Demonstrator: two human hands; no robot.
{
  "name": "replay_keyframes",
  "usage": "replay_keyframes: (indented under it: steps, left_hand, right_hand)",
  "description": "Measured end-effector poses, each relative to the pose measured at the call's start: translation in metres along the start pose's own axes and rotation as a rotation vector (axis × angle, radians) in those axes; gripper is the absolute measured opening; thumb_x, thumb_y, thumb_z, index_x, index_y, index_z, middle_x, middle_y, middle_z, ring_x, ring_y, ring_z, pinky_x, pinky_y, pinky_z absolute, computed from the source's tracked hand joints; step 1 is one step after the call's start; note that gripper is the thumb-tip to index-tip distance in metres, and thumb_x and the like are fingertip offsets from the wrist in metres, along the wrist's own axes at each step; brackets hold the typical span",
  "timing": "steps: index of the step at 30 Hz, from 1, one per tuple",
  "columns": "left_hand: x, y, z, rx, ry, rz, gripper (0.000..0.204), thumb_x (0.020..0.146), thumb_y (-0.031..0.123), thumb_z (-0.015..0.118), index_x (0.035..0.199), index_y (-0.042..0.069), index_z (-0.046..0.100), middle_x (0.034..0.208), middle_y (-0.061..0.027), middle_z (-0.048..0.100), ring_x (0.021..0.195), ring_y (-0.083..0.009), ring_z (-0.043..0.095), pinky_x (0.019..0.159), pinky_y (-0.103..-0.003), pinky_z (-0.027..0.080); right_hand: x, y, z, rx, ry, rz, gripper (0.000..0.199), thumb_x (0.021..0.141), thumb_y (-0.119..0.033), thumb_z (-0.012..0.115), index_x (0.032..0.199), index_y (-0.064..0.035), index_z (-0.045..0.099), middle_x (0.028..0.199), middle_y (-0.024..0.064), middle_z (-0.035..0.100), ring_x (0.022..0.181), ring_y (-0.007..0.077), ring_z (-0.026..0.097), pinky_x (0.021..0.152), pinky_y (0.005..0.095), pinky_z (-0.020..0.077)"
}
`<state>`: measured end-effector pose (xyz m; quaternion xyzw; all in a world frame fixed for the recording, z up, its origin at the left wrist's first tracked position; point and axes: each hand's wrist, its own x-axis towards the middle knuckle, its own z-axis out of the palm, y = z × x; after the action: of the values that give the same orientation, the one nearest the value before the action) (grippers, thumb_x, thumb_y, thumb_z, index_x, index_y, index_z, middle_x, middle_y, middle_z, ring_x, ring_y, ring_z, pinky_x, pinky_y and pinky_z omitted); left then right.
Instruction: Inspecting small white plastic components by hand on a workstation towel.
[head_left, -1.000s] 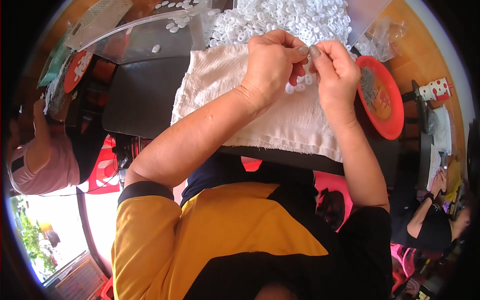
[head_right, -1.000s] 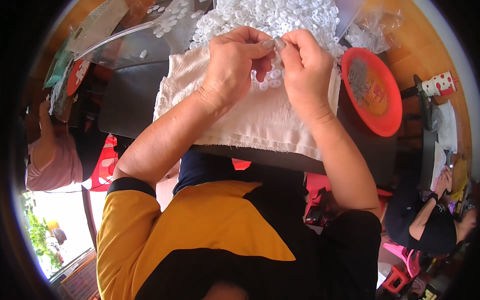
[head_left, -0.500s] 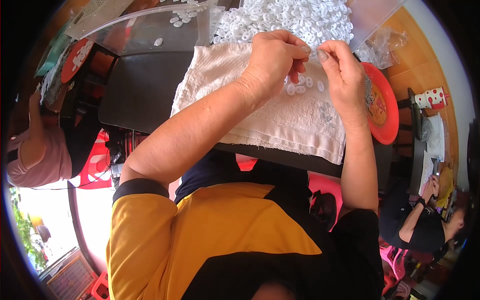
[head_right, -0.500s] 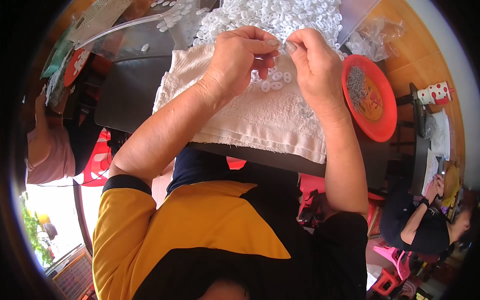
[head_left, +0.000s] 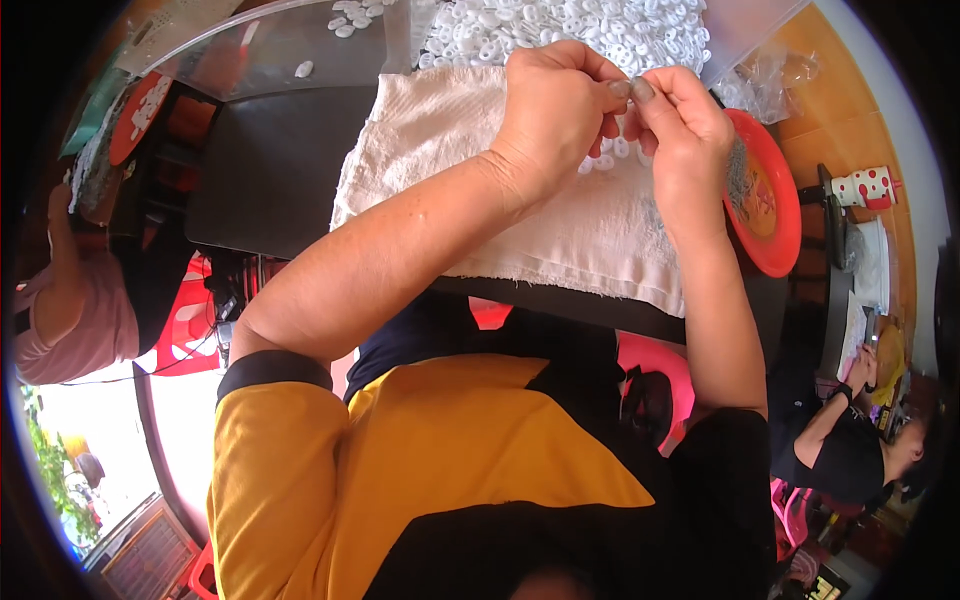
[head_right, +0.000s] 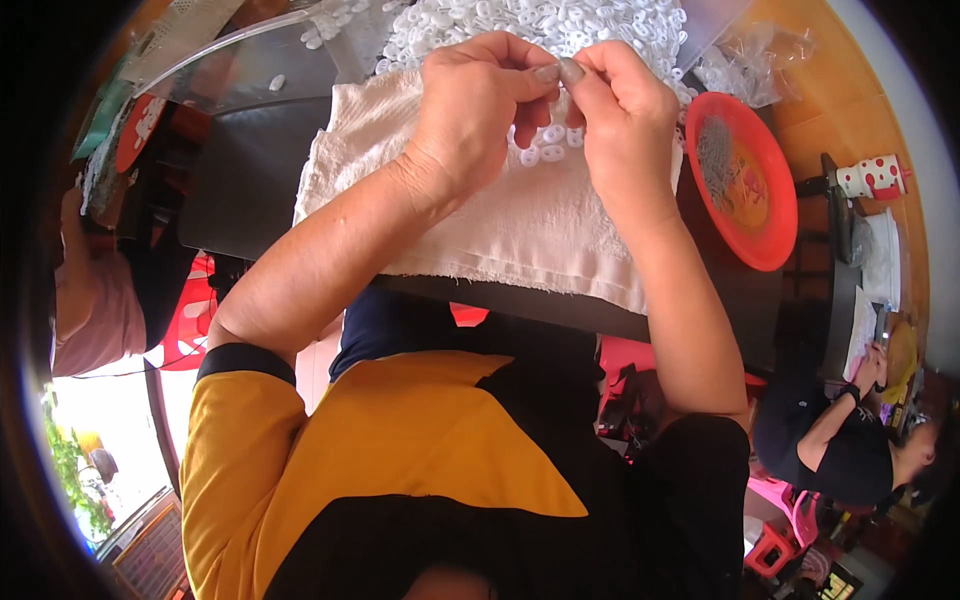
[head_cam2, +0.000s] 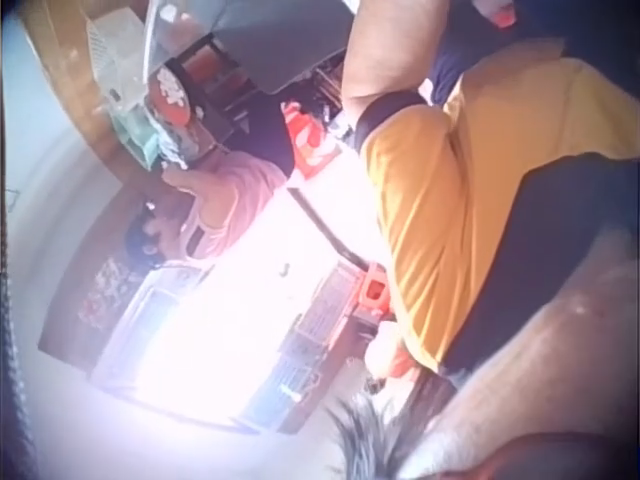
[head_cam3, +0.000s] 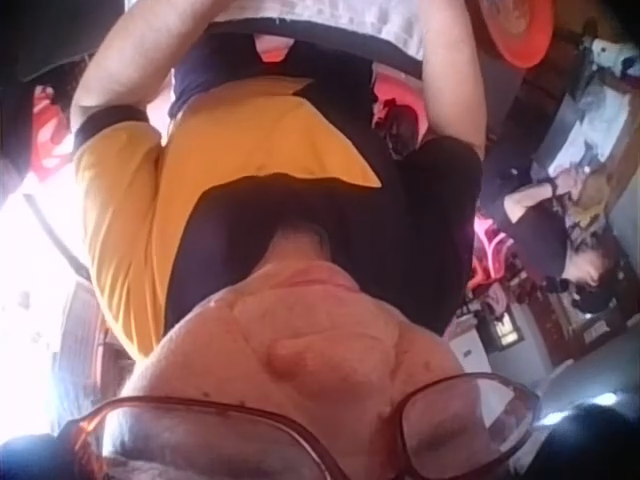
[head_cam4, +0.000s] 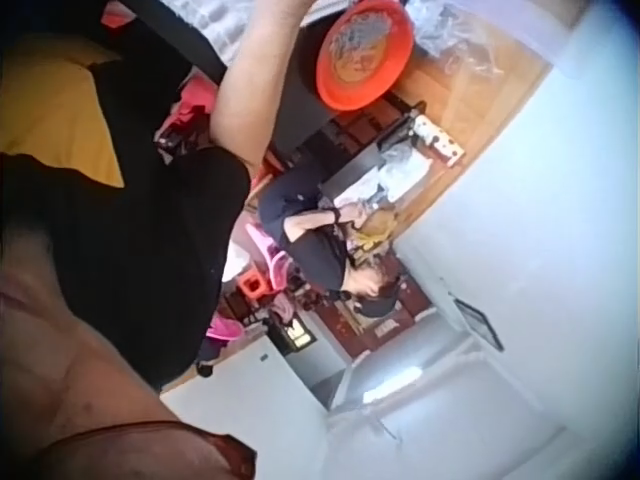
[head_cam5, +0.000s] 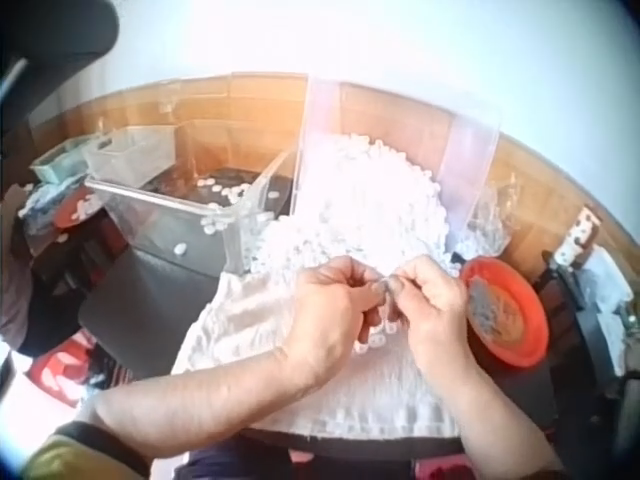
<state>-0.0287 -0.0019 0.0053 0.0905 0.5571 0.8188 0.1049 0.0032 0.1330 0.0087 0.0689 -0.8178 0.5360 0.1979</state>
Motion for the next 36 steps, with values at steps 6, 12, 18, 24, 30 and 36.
replay_keyframes:
  steps: [6, 12, 18, 24, 30, 36]
  left_hand:
    - [0.007, -0.001, -0.002, -0.064, -0.001, 0.011, 0.004, 0.082, -0.002, 0.062, 0.082, -0.004, 0.059, 0.067, -0.0084, 0.06, 0.05, -0.0122, 0.054, 0.04, -0.026, 0.041]
    - [0.005, -0.003, -0.003, -0.013, 0.011, 0.006, 0.006, 0.084, 0.0, 0.063, 0.085, -0.005, 0.059, 0.07, -0.0085, 0.061, 0.052, -0.0121, 0.054, 0.041, -0.025, 0.041]
    - [0.004, -0.005, 0.0, 0.033, 0.011, 0.023, 0.006, 0.083, -0.001, 0.062, 0.086, -0.005, 0.06, 0.07, -0.0081, 0.061, 0.051, -0.0114, 0.054, 0.041, -0.025, 0.041]
    - [0.005, -0.004, 0.0, 0.039, 0.033, 0.022, 0.003, 0.082, -0.003, 0.062, 0.083, -0.006, 0.06, 0.068, -0.0079, 0.06, 0.05, -0.0116, 0.053, 0.041, -0.025, 0.04]
    - [0.003, -0.001, -0.003, 0.004, 0.066, -0.028, 0.004, 0.082, -0.003, 0.062, 0.084, -0.006, 0.061, 0.068, -0.0078, 0.06, 0.05, -0.0116, 0.053, 0.041, -0.026, 0.039]
    - [0.006, -0.002, -0.003, -0.075, 0.053, -0.027, 0.002, 0.081, -0.003, 0.059, 0.082, -0.005, 0.059, 0.067, -0.0084, 0.059, 0.05, -0.0125, 0.054, 0.039, -0.027, 0.042]
  right_hand:
    - [0.006, 0.0, -0.005, -0.022, 0.028, 0.013, 0.017, 0.095, -0.018, 0.059, 0.089, -0.0021, 0.061, 0.072, -0.0027, 0.055, 0.061, 0.0058, 0.048, 0.055, 0.0216, 0.0361]
    - [0.006, -0.002, -0.018, -0.263, -0.047, -0.057, 0.021, 0.097, -0.021, 0.055, 0.09, -0.0008, 0.058, 0.07, -0.001, 0.052, 0.063, 0.0067, 0.046, 0.056, 0.0241, 0.0371]
    - [0.006, 0.003, -0.015, -0.223, -0.072, -0.071, 0.019, 0.094, -0.016, 0.057, 0.086, 0.0007, 0.055, 0.06, 0.0039, 0.047, 0.058, 0.0109, 0.043, 0.054, 0.0296, 0.0381]
    - [0.006, 0.01, -0.009, -0.191, -0.091, -0.168, 0.013, 0.096, -0.012, 0.054, 0.088, -0.0024, 0.057, 0.066, -0.0013, 0.053, 0.057, 0.0049, 0.047, 0.051, 0.0212, 0.0372]
    - [0.004, 0.018, 0.003, -0.161, -0.022, -0.252, 0.012, 0.096, -0.011, 0.055, 0.087, -0.0033, 0.057, 0.067, -0.0012, 0.054, 0.057, 0.0048, 0.047, 0.051, 0.0211, 0.038]
    - [0.01, 0.007, -0.011, -0.091, -0.029, -0.018, 0.021, 0.097, -0.021, 0.054, 0.092, -0.0029, 0.061, 0.07, -0.0025, 0.053, 0.065, 0.0056, 0.048, 0.058, 0.0219, 0.0388]
